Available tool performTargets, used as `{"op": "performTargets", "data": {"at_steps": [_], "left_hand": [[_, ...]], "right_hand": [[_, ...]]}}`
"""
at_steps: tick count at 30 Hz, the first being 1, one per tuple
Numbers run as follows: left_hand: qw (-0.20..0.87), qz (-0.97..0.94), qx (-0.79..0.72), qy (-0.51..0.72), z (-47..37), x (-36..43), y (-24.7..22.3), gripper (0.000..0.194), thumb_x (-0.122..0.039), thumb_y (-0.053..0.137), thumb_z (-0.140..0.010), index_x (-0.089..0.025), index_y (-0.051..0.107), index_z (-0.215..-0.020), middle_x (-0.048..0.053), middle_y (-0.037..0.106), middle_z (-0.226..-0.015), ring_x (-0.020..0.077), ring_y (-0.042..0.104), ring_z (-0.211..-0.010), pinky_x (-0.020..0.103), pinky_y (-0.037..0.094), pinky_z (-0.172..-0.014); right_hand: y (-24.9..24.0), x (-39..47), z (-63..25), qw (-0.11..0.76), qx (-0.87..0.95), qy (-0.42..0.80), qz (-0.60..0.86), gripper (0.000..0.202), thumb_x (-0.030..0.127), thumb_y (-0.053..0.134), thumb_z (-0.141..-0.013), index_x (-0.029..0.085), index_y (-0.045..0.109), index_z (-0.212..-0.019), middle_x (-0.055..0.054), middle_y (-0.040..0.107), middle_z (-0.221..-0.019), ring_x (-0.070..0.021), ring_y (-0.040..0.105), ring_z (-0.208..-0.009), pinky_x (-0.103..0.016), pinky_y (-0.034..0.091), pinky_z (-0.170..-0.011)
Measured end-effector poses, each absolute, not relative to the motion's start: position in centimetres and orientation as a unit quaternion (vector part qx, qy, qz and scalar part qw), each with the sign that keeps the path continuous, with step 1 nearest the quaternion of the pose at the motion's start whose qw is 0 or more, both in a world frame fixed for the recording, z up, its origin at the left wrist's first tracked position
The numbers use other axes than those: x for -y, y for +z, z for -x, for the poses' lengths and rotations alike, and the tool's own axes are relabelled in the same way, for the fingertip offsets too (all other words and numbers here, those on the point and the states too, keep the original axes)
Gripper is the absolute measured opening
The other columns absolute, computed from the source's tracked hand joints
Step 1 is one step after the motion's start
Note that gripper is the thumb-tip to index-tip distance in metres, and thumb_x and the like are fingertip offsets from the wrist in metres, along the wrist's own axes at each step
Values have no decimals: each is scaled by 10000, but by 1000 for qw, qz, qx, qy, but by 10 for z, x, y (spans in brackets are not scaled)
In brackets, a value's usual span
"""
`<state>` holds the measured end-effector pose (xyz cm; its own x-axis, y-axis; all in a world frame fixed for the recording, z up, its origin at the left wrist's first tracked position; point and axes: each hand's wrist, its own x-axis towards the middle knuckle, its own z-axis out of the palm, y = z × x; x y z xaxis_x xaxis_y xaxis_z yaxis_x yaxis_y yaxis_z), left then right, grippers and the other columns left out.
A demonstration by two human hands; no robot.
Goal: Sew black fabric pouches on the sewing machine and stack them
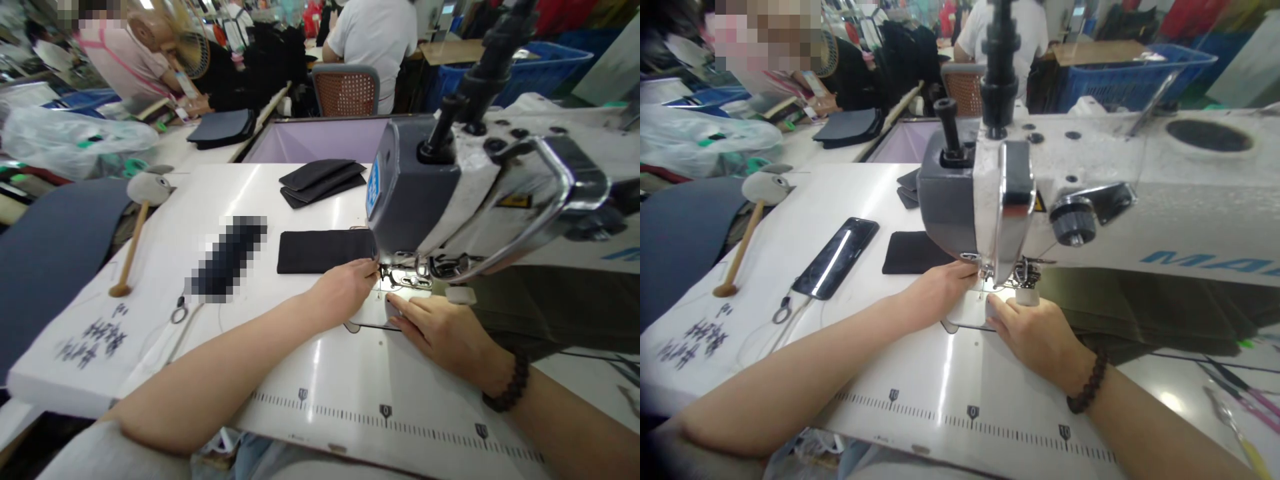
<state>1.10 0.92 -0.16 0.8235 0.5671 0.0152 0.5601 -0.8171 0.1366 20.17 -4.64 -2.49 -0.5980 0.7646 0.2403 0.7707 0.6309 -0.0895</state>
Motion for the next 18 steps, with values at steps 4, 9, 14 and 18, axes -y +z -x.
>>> {"op": "performTargets", "data": {"at_steps": [4, 9, 14, 18], "left_hand": [[-9, -923, -384, 30, -14, -5, -8, 277, -103, 370, -871, -38, 497, -1109, 175, 494, -1180, 242, 438, -1132, 402, 349, -960], [-71, -897, -436, -33, -13, -1, -11, 356, -69, 347, -857, 29, 433, -1188, 249, 433, -1245, 291, 439, -1146, 423, 389, -918], [-97, -914, -388, -72, 7, 47, -11, 372, -60, 369, -833, 36, 446, -1184, 263, 441, -1237, 309, 448, -1145, 416, 419, -900], [-79, -928, -360, -47, 25, 91, -14, 382, -63, 382, -821, -3, 447, -1192, 231, 421, -1270, 304, 399, -1187, 427, 388, -945]], "right_hand": [[-25, 47, -202, 124, 896, -7, 427, 320, 336, 380, -888, 138, 595, -1018, -78, 666, -784, -157, 605, -661, -249, 406, -553], [-23, 47, -206, 159, 896, 9, 414, 317, 319, 364, -897, 144, 616, -976, -74, 667, -794, -146, 603, -664, -245, 419, -591], [-16, 47, -214, 197, 884, 16, 423, 291, 286, 380, -892, 145, 631, -931, -59, 665, -755, -135, 595, -645, -232, 416, -582], [-14, 47, -214, 193, 887, 18, 420, 290, 286, 378, -893, 150, 634, -905, -54, 658, -746, -138, 588, -661, -237, 412, -602]]}}
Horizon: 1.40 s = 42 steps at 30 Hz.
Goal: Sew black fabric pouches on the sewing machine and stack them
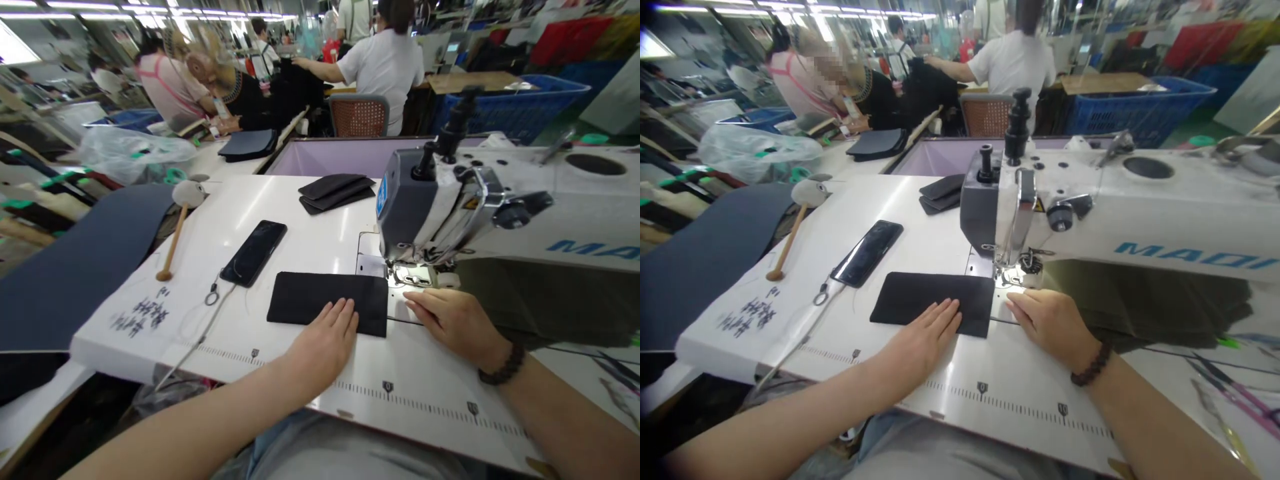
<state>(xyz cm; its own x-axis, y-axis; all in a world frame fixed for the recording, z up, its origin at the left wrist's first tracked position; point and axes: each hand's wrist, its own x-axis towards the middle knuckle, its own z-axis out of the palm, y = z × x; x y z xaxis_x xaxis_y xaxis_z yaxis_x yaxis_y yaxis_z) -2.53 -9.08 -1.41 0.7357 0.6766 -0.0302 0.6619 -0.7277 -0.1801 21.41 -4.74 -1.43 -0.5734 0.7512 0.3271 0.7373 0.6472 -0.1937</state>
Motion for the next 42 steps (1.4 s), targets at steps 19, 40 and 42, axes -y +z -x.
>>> {"op": "performTargets", "data": {"at_steps": [19, 40, 42], "left_hand": [[-91, 841, 486, -219, 50, 55, 7, 404, -123, 410, -834, -101, 405, -1237, 186, 394, -1296, 262, 406, -1184, 458, 407, -931], [-10, 944, 326, -53, -9, 4, -4, 386, -316, 507, -843, -33, 515, -1106, 157, 521, -1157, 226, 443, -1132, 318, 375, -954], [-23, 943, 326, -57, -11, 1, -4, 381, -305, 531, -830, -37, 516, -1101, 149, 528, -1143, 225, 444, -1128, 314, 376, -952]], "right_hand": [[-11, 54, -208, 192, 897, 48, 394, 321, 296, 354, -903, 151, 639, -879, -42, 615, -678, -123, 547, -617, -232, 369, -584], [-15, 57, -203, 161, 926, 14, 342, 233, 238, 416, -876, 127, 620, -902, -16, 568, -606, -138, 505, -548, -267, 327, -529], [-16, 56, -203, 161, 922, 11, 351, 219, 238, 433, -868, 127, 618, -906, -14, 570, -606, -138, 504, -546, -266, 322, -525]]}}
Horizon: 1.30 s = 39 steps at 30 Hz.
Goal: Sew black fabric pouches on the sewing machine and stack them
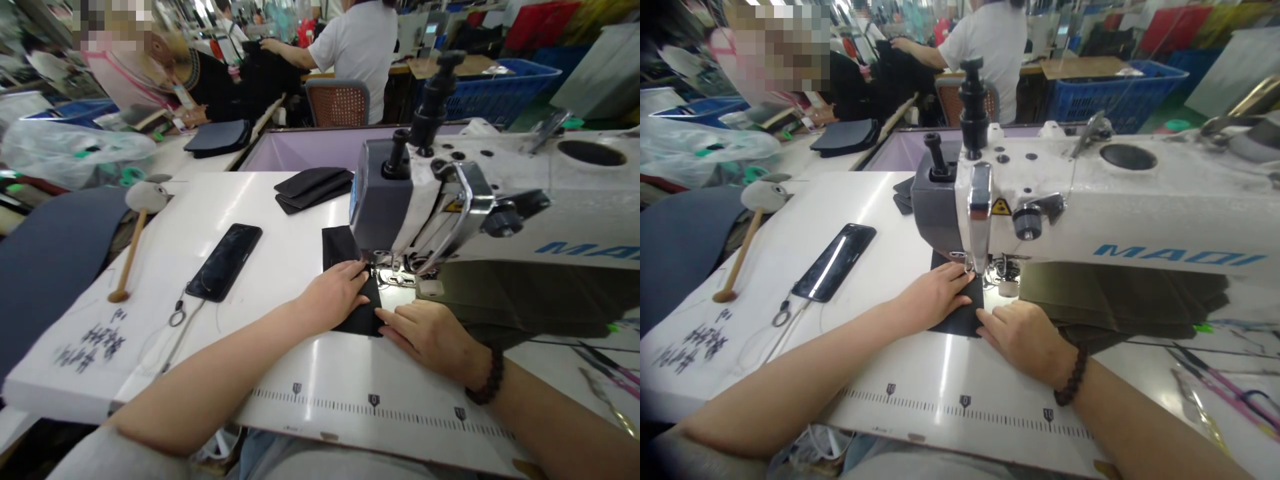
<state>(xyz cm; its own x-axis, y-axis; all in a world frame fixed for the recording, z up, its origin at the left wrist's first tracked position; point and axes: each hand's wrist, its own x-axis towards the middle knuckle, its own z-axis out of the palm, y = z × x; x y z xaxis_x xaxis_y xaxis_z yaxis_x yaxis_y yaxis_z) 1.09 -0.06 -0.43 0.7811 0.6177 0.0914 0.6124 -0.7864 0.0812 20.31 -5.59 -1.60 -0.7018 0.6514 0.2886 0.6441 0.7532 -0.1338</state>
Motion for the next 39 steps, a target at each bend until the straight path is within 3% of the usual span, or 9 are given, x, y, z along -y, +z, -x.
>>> {"op": "performTargets", "data": {"at_steps": [8, 29, 39], "left_hand": [[54, -938, -333, 86, -10, -9, -13, 360, -322, 509, -842, -69, 513, -1097, 122, 539, -1109, 224, 473, -1086, 320, 372, -953], [83, -940, -312, 112, -9, -22, -14, 193, -281, 501, -847, -98, 558, -867, 116, 555, -1005, 240, 439, -1118, 326, 396, -904], [102, -937, -315, 111, -7, -24, -10, 174, -269, 505, -841, -107, 562, -872, 109, 565, -978, 240, 480, -1065, 327, 416, -871]], "right_hand": [[-19, 53, -202, 161, 910, -2, 381, 227, 236, 426, -868, 128, 618, -920, -16, 588, -610, -141, 524, -550, -269, 320, -525], [-22, 49, -197, 137, 893, 13, 427, 229, 239, 456, -853, 139, 617, -982, -21, 629, -658, -134, 581, -601, -250, 368, -534], [-27, 49, -197, 148, 885, 20, 442, 235, 238, 459, -848, 150, 610, -1005, -28, 647, -699, -144, 597, -610, -252, 402, -537]]}}
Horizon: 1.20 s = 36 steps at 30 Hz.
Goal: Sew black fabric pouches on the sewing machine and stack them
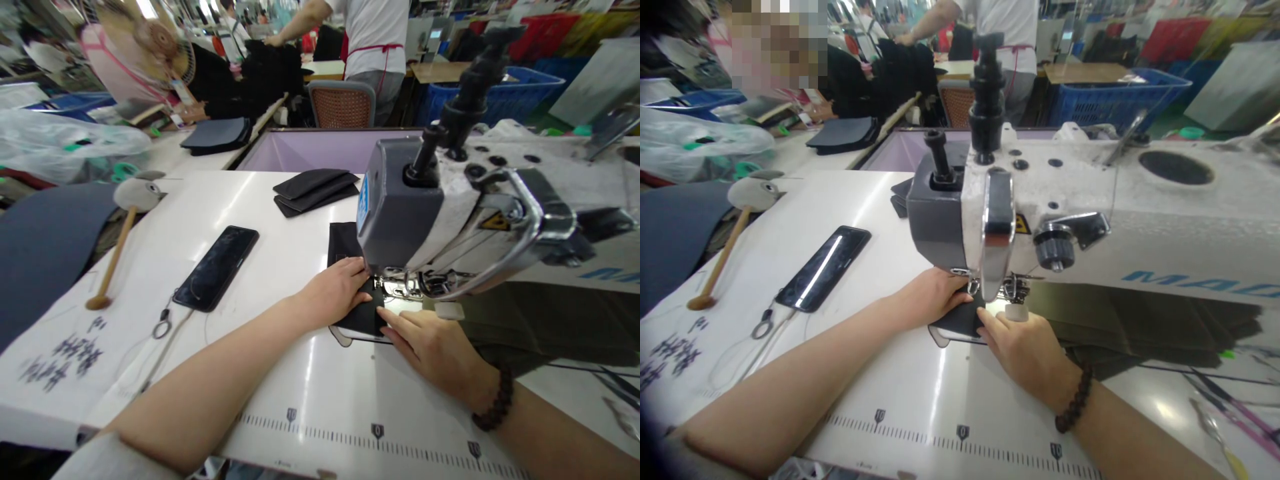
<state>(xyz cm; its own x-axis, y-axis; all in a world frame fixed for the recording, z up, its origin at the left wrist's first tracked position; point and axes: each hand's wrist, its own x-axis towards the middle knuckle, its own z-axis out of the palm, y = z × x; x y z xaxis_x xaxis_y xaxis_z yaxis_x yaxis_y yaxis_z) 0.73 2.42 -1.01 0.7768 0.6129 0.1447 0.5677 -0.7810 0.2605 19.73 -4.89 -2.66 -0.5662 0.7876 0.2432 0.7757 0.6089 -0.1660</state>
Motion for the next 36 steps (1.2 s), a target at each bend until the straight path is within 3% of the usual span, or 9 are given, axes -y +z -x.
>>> {"op": "performTargets", "data": {"at_steps": [10, 14, 18, 23, 30, 36], "left_hand": [[94, -936, -322, 107, -8, -27, -9, 211, -260, 481, -855, -102, 547, -977, 113, 559, -1027, 229, 496, -1036, 331, 427, -846], [78, -947, -283, 129, -3, -17, -8, 208, -231, 474, -860, -102, 564, -996, 106, 568, -1035, 210, 509, -989, 326, 428, -836], [99, -973, -179, 111, 1, -3, -2, 231, -218, 401, -897, -127, 613, -879, 60, 601, -935, 161, 527, -882, 280, 437, -789], [94, -978, -168, 79, 1, 0, 3, 270, -193, 384, -902, -123, 623, -796, 55, 599, -934, 155, 517, -860, 269, 442, -779], [94, -973, -192, 92, -1, -7, -5, 262, -201, 380, -905, -104, 619, -864, 67, 598, -908, 169, 518, -905, 286, 433, -829], [113, -963, -228, 90, -3, -14, -2, 217, -188, 419, -887, -107, 618, -862, 65, 586, -920, 153, 528, -877, 266, 436, -827]], "right_hand": [[-26, 48, -196, 140, 876, 18, 461, 252, 249, 446, -854, 146, 605, -1021, -41, 656, -720, -141, 602, -627, -242, 410, -535], [-19, 50, -200, 156, 901, 22, 405, 255, 248, 408, -881, 133, 619, -967, -28, 617, -641, -125, 568, -575, -246, 381, -524], [-15, 54, -203, 162, 921, 25, 352, 285, 255, 368, -902, 138, 627, -888, -7, 552, -572, -116, 505, -514, -260, 323, -496], [-18, 55, -201, 155, 920, 25, 360, 283, 262, 368, -905, 132, 618, -917, -8, 550, -583, -119, 497, -523, -266, 307, -500], [-22, 50, -199, 154, 905, -7, 397, 312, 297, 362, -903, 145, 628, -959, -20, 598, -604, -117, 535, -536, -247, 346, -501], [-28, 45, -197, 131, 889, -1, 439, 310, 319, 405, -883, 137, 603, -1036, -61, 659, -749, -143, 600, -657, -240, 424, -563]]}}
